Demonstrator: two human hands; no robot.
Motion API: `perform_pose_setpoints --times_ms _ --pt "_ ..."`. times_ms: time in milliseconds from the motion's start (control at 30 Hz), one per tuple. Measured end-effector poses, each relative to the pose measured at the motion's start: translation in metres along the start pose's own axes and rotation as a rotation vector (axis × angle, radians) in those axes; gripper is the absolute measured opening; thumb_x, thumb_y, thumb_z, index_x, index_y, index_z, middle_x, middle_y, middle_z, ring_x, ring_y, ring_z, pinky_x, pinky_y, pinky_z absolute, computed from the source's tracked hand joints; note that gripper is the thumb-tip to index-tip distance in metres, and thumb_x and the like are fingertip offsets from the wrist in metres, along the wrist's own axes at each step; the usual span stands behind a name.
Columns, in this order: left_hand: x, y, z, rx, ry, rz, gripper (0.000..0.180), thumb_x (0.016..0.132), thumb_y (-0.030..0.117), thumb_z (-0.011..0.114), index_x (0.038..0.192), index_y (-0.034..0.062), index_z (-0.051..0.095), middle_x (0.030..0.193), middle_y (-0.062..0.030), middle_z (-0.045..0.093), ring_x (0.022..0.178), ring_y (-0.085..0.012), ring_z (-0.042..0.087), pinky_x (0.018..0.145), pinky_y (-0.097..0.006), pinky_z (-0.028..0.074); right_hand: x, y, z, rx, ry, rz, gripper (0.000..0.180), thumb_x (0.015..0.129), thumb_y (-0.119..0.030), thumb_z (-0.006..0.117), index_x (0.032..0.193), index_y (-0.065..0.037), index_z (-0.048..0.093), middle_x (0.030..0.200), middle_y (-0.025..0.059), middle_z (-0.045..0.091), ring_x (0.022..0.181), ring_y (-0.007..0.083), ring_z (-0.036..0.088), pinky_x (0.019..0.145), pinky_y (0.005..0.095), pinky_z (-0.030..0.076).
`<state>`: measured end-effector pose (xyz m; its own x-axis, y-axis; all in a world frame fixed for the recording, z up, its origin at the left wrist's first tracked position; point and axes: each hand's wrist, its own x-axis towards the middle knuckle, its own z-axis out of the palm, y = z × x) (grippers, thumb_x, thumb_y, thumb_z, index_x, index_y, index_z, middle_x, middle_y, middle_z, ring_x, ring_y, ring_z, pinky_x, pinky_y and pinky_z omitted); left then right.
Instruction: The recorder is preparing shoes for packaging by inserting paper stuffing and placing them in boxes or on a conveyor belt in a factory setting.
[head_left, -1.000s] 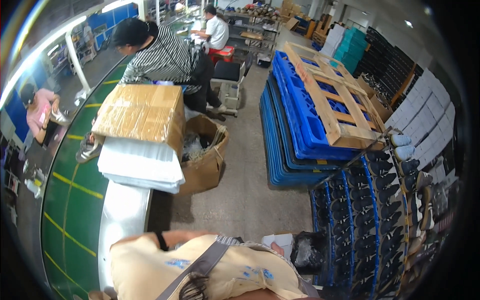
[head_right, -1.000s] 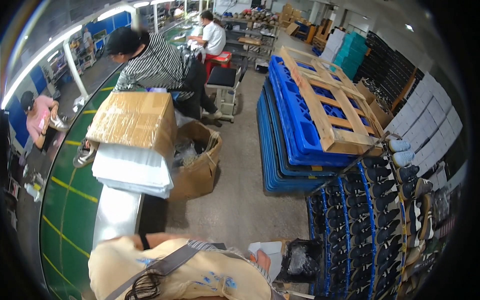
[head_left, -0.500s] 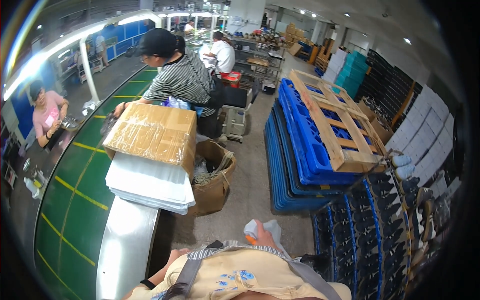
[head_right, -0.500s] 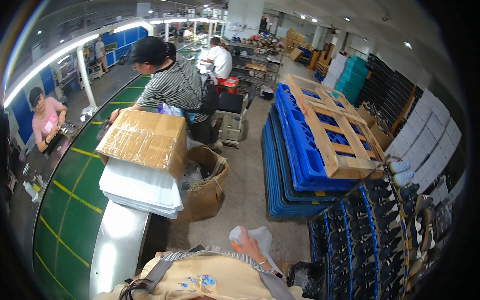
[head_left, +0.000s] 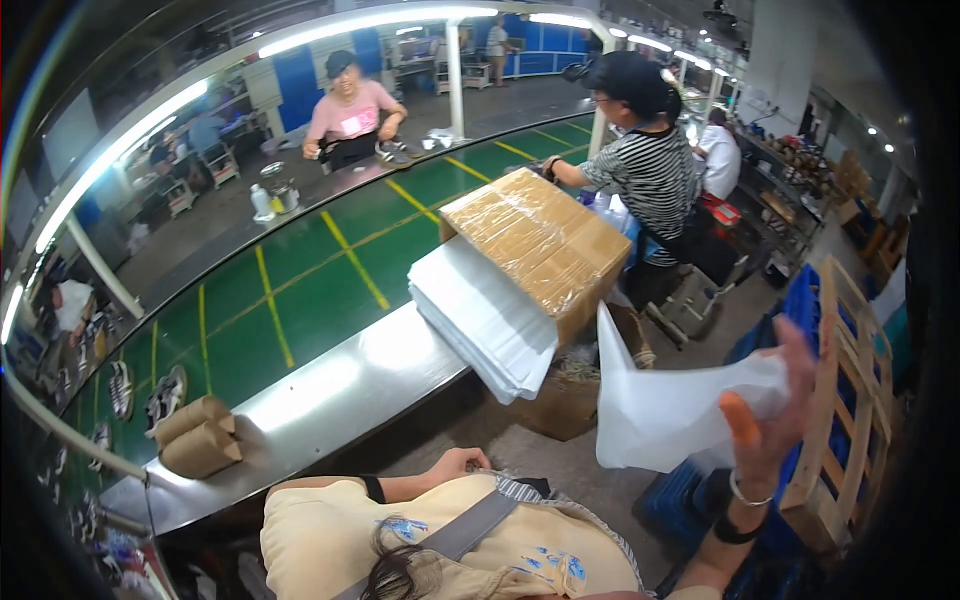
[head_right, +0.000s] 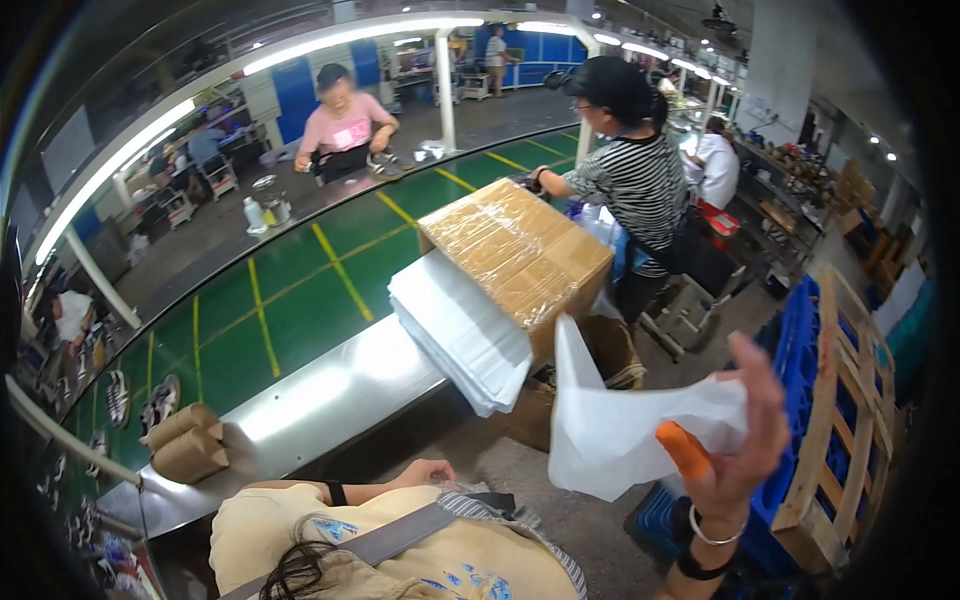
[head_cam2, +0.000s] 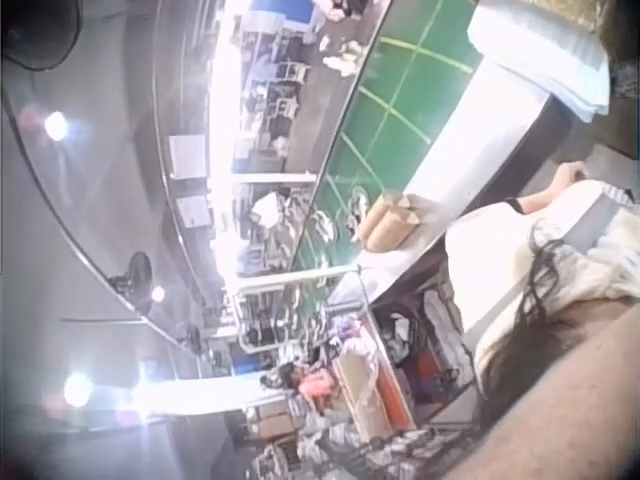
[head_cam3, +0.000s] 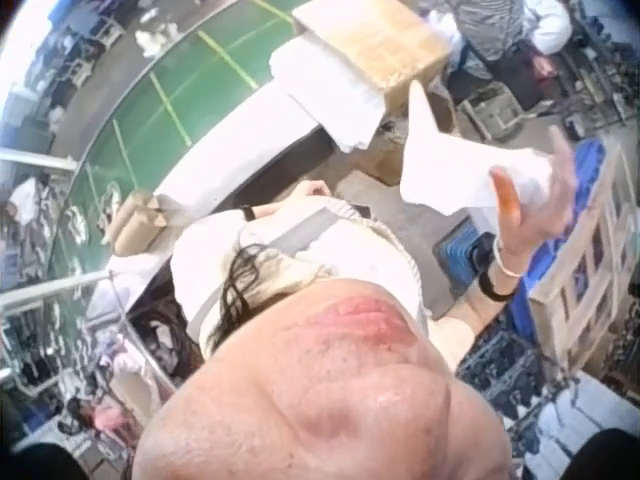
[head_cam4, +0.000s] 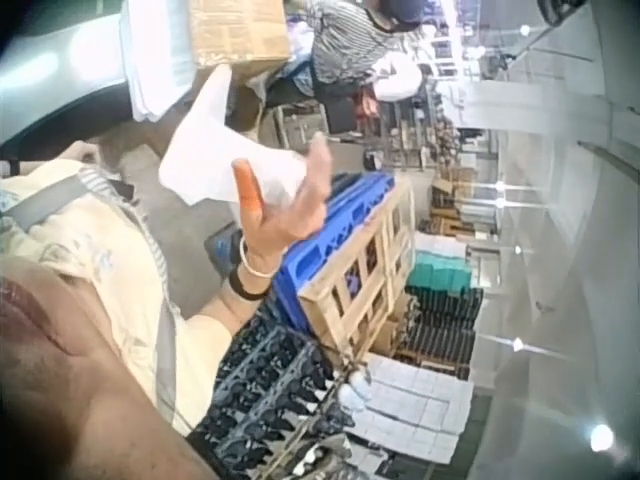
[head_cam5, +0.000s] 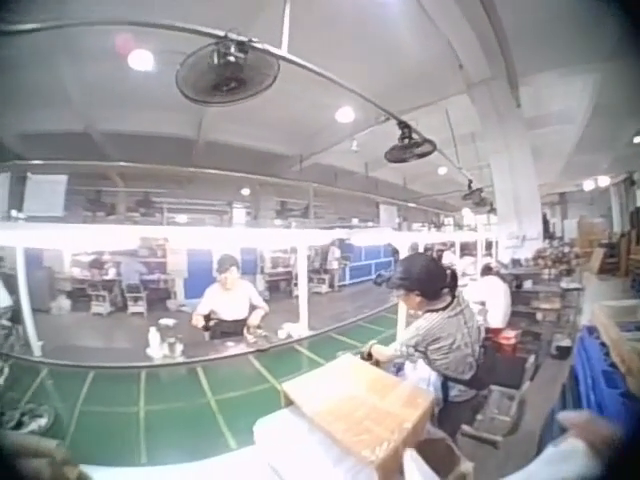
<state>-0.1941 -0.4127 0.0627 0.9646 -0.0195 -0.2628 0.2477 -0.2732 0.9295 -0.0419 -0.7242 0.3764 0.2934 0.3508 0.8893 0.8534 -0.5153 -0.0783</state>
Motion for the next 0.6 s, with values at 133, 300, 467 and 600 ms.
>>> perform_pose_setpoints --times_ms 133,300,467,600 --pt "-0.019 -0.001 0.017 -0.181 0.101 -0.044 0.033 0.078 0.023 0.077 0.098 0.0018 0.062 0.092 -0.0072 0.066 0.087 -0.0132 0.061 0.080 -0.029 0.048 0.058 -0.037 -0.015 0.155 0.140 0.044 0.090 0.068 -0.066 0.071 0.108 0.012 0.052 0.106 0.0179 0.056 0.079 0.0191 0.058 0.063 0.0338 0.048" --pt "-0.042 0.019 0.043 -0.238 0.182 -0.153 0.035 0.079 0.023 0.077 0.101 0.0012 0.061 0.095 -0.0078 0.066 0.092 -0.0144 0.061 0.085 -0.029 0.047 0.066 0.030 -0.058 0.385 -0.181 -0.239 0.064 0.078 -0.049 0.071 0.103 0.007 0.052 0.087 0.0149 0.058 0.076 0.0234 0.059 0.064 0.0346 0.048" --pt "-0.074 -0.001 0.079 -0.294 0.333 -0.162 0.035 0.079 0.022 0.077 0.102 0.0015 0.061 0.096 -0.0076 0.066 0.092 -0.0138 0.061 0.087 -0.029 0.047 0.052 0.049 -0.029 0.543 -0.205 -0.222 0.063 0.079 -0.048 0.070 0.104 0.007 0.052 0.089 0.0147 0.058 0.077 0.0242 0.059 0.065 0.0352 0.049" --pt "-0.098 0.001 0.100 -0.393 0.399 -0.183 0.034 0.078 0.023 0.078 0.100 0.0030 0.063 0.093 -0.0058 0.066 0.090 -0.0124 0.061 0.085 -0.028 0.047 0.038 0.060 -0.015 0.638 -0.208 -0.219 0.061 0.080 -0.047 0.070 0.105 0.006 0.052 0.089 0.0145 0.058 0.078 0.0248 0.060 0.065 0.0357 0.049"
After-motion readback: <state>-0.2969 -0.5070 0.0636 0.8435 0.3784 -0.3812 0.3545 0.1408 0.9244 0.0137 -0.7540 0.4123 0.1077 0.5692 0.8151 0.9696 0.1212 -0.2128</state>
